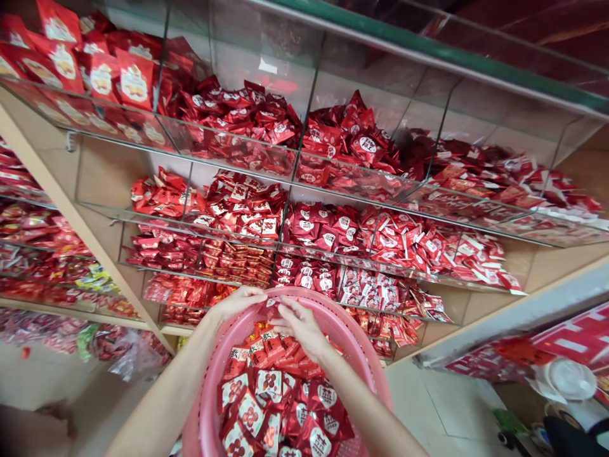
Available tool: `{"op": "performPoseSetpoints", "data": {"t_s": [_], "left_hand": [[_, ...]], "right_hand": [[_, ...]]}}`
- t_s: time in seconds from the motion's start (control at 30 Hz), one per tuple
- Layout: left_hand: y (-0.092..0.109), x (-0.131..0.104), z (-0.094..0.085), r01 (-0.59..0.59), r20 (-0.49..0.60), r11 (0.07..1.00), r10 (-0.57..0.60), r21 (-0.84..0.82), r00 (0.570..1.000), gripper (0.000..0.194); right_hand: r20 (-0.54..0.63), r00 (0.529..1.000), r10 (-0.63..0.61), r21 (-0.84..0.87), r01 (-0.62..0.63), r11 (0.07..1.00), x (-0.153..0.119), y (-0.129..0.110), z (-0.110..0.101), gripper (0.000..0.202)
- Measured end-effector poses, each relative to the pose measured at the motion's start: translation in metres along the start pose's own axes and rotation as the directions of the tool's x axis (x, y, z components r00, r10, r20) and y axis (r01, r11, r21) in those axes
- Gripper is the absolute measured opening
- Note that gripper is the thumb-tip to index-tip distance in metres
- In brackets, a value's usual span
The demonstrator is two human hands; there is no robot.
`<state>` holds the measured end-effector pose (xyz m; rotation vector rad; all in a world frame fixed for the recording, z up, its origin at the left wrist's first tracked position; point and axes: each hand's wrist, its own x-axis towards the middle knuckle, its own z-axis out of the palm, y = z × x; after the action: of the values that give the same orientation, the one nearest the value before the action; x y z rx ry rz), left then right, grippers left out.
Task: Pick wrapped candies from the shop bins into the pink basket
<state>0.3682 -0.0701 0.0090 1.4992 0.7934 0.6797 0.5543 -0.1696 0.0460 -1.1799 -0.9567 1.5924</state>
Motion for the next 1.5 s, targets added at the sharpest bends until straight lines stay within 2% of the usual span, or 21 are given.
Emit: {"op": "performPoseSetpoints", "data": {"t_s": [0.13,0.2,0.33,0.47,0.53,0.7,0.8,1.03,1.13,1.3,1.5], "left_hand": [[-0.005,0.002,-0.001,-0.008,-0.007,1.0,0.008,0.002,1.0,0.041],[-0.006,0.003,-0.001,-0.008,0.002,1.0,0.008,-0.01,1.0,0.04],[-0.006,0.003,-0.001,0.008,0.01,0.999,-0.008,-0.038,1.0,0.035],[-0.005,0.002,-0.001,0.022,0.023,0.999,-0.021,-0.04,1.0,0.033],[-0.005,0.002,0.0,0.047,0.008,0.996,-0.046,-0.074,0.999,0.033],[-0.006,0.001,0.003,0.109,-0.061,0.983,-0.119,-0.144,0.991,0.04],[-0.003,-0.001,0.004,0.099,-0.059,0.983,-0.11,-0.155,0.992,0.04],[0.005,-0.002,0.001,0.024,0.001,0.999,-0.024,0.032,1.0,0.031],[0.003,-0.001,0.0,0.014,0.004,0.999,-0.014,0.033,1.0,0.029],[0.0,0.0,0.0,0.002,0.015,1.0,-0.002,0.009,1.0,0.028],[-0.004,0.002,-0.001,-0.004,-0.003,1.0,0.004,-0.011,1.0,0.03]], "right_hand": [[0.16,0.979,-0.126,-0.146,0.15,0.978,0.008,0.002,0.001,0.062],[0.199,0.962,-0.187,-0.283,0.239,0.929,0.016,0.006,0.002,0.065],[0.237,0.918,-0.319,-0.501,0.397,0.769,0.029,0.01,0.003,0.043],[0.256,0.867,-0.428,-0.622,0.487,0.613,0.027,0.001,0.003,0.026],[0.252,0.855,-0.454,-0.617,0.503,0.605,0.025,-0.004,0.002,0.024],[0.195,0.926,-0.322,-0.488,0.377,0.787,0.026,-0.006,-0.003,0.031],[0.203,0.954,-0.221,-0.44,0.291,0.849,0.029,-0.001,-0.005,0.035],[0.182,0.967,-0.177,-0.53,0.248,0.811,0.031,0.001,-0.002,0.033],[0.141,0.986,-0.089,-0.534,0.152,0.831,0.028,0.002,-0.001,0.035],[0.026,0.999,0.043,-0.41,-0.029,0.912,0.024,0.005,-0.007,0.036],[-0.035,0.995,0.093,-0.288,-0.099,0.952,0.02,0.007,-0.012,0.035]]}}
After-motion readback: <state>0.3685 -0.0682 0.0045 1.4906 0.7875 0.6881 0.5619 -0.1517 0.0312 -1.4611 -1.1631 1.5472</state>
